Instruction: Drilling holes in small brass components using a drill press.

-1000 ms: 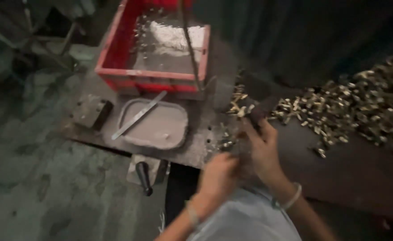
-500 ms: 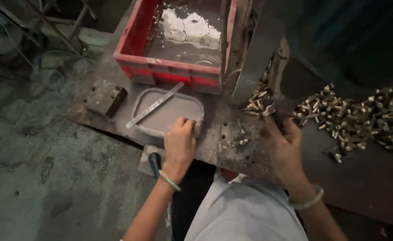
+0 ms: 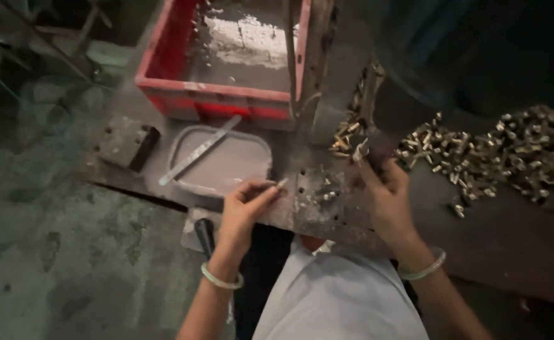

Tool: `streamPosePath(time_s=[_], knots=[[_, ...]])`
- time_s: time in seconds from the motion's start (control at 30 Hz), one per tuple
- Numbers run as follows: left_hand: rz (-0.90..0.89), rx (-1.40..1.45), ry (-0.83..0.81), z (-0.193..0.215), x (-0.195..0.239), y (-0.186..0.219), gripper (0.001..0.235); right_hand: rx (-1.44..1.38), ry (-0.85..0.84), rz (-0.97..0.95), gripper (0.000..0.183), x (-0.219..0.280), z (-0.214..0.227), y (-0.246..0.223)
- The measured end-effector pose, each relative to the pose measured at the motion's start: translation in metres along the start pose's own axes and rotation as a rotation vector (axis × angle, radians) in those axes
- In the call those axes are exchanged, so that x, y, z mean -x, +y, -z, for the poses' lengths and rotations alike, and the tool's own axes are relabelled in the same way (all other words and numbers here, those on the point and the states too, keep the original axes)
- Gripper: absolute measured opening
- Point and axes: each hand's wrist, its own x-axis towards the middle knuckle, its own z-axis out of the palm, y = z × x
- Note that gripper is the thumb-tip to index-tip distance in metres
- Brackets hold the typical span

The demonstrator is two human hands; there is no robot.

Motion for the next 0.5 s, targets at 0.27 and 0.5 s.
streamPosePath(time_s=[0.27, 0.5], knots=[[-0.318, -0.504, 0.094, -0.048, 0.037, -0.034, 0.016, 0.109, -0.032, 0.000, 0.015, 0.001, -0.003, -0.011], [-0.715, -0.928, 0.060, -0.064, 0.046, -0.018, 0.015, 0.088, -0.072, 0.030, 0.016, -0.001, 0.001, -0.001]])
